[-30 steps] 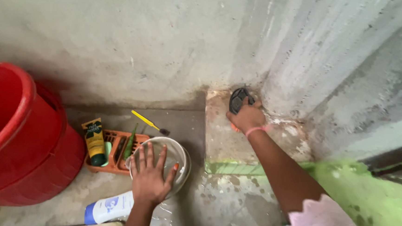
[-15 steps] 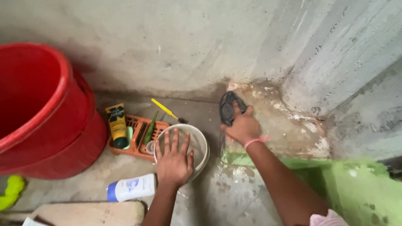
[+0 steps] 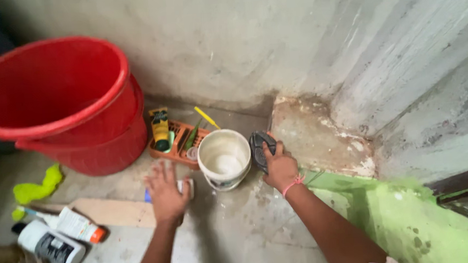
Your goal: The person arranges toiletry tubes, bottles and brushes on the floor of a washing area, scoops water from a red bucket using a small white bucket, and scrubs a concrete ledge and wall corner with a long-bristle brush. They then place toiletries and a sponge into a plastic caddy and wipe the items.
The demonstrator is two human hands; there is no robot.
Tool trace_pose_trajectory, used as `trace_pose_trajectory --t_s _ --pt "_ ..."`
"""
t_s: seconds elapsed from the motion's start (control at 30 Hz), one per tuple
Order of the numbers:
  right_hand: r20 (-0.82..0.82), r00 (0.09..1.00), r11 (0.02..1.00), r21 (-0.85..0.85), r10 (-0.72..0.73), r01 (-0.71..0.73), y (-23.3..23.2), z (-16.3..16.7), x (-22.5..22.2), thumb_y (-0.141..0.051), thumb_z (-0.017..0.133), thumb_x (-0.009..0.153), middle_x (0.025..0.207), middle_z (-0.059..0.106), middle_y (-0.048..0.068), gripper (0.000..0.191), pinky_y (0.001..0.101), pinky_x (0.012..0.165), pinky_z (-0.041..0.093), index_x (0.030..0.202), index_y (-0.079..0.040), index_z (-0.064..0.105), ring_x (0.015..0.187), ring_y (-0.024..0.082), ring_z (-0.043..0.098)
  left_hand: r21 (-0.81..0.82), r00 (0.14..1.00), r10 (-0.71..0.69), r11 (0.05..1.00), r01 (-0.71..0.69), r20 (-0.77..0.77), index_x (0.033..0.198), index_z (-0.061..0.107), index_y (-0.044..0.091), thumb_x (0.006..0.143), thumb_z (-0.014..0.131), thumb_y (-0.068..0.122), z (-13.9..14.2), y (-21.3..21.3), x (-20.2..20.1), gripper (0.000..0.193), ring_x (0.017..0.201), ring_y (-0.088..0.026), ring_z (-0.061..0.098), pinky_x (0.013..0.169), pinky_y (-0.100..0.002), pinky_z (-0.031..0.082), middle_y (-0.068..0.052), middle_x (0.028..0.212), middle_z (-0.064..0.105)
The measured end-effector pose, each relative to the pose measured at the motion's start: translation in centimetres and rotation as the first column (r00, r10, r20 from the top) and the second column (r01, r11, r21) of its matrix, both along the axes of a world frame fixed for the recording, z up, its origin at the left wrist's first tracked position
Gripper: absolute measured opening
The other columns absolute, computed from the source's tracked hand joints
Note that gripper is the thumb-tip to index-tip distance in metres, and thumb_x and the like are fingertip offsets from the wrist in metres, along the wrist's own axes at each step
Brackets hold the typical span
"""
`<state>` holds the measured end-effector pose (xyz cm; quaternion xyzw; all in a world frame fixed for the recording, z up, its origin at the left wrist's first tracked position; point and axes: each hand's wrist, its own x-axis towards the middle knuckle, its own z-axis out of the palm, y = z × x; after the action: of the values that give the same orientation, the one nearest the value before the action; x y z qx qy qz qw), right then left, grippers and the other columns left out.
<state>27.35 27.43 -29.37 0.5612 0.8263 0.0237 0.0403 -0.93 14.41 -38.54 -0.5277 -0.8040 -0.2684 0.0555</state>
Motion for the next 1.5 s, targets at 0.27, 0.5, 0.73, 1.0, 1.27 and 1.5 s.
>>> trace_pose_trajectory --t_s 0.27,0.5,0.73,1.0,1.27,1.5 --pt "-0.187 0.960 0.957 0.241 0.209 -0.162 -1.9 0.6 -8.8 -0.024 0.073 0.071 0.158 0.032 0.026 0.083 0.0559 0.103 0.042 0.149 -0.011 0.047 0.140 0.044 0.041 -0.087 0.900 0.431 0.896 -0.435 -0.061 0.156 0.043 0.012 0.087 0.059 0.046 -1.8 -8.0 -6.9 0.078 0.151 -0.047 0.027 0.121 -0.063 0.015 -0.022 0.164 0.034" --pt "-0.355 0.648 0.734 0.224 0.674 -0.641 -10.7 -1.6 -20.1 -0.008 0.063 0.074 0.153 0.037 0.030 0.073 0.0548 0.108 0.038 0.146 -0.007 0.051 0.134 0.046 0.045 -0.405 0.346 0.938 0.318 -0.857 0.003 0.163 0.033 0.017 0.074 0.076 0.042 -5.6 -19.8 -10.3 0.102 0.150 -0.060 0.013 0.120 -0.069 0.011 -0.026 0.171 0.013" --pt "-0.432 0.505 0.552 -0.022 0.747 -0.834 -20.1 -4.0 -25.4 -0.003 0.063 0.078 0.165 0.026 0.026 0.072 0.0504 0.106 0.047 0.149 -0.014 0.051 0.136 0.042 0.050 -0.572 0.219 0.976 0.189 -0.798 0.017 0.168 0.013 0.014 0.075 0.078 0.041 -7.4 -24.3 -8.6 0.116 0.152 -0.057 0.009 0.114 -0.074 0.014 -0.031 0.169 0.004" --pt "-0.406 0.536 0.533 -0.132 0.740 -0.836 -20.9 -3.7 -25.0 0.001 0.066 0.074 0.168 0.023 0.022 0.081 0.0498 0.099 0.051 0.150 -0.015 0.048 0.133 0.040 0.054 -0.623 0.089 0.994 0.111 -0.774 0.068 0.174 0.011 0.012 0.081 0.079 0.034 -7.8 -26.0 -11.1 0.118 0.129 -0.055 0.046 0.113 -0.069 0.025 -0.037 0.144 0.043" --pt "-0.420 0.611 0.558 -0.258 0.671 -0.789 -22.3 -4.0 -25.4 -0.003 0.062 0.076 0.166 0.020 0.030 0.083 0.0481 0.091 0.057 0.154 -0.024 0.044 0.119 0.042 0.063 -0.680 0.311 0.945 0.295 -0.671 0.103 0.106 0.082 0.012 0.075 0.076 0.033 -2.9 -24.1 -11.1 0.039 0.104 -0.036 0.075 0.089 -0.048 0.059 -0.018 0.112 0.077" --pt "-0.513 0.607 0.538 -0.297 0.607 -0.789 -21.3 -0.5 -24.9 -0.030 0.082 0.070 0.161 0.022 0.034 0.105 0.0505 0.094 0.054 0.159 -0.021 0.027 0.118 0.048 0.061 -0.480 0.576 0.808 0.558 -0.677 0.127 0.101 0.082 0.008 0.071 0.076 0.044 7.9 -15.8 -13.0 0.047 0.096 -0.037 0.075 0.082 -0.047 0.060 -0.019 0.100 0.078"
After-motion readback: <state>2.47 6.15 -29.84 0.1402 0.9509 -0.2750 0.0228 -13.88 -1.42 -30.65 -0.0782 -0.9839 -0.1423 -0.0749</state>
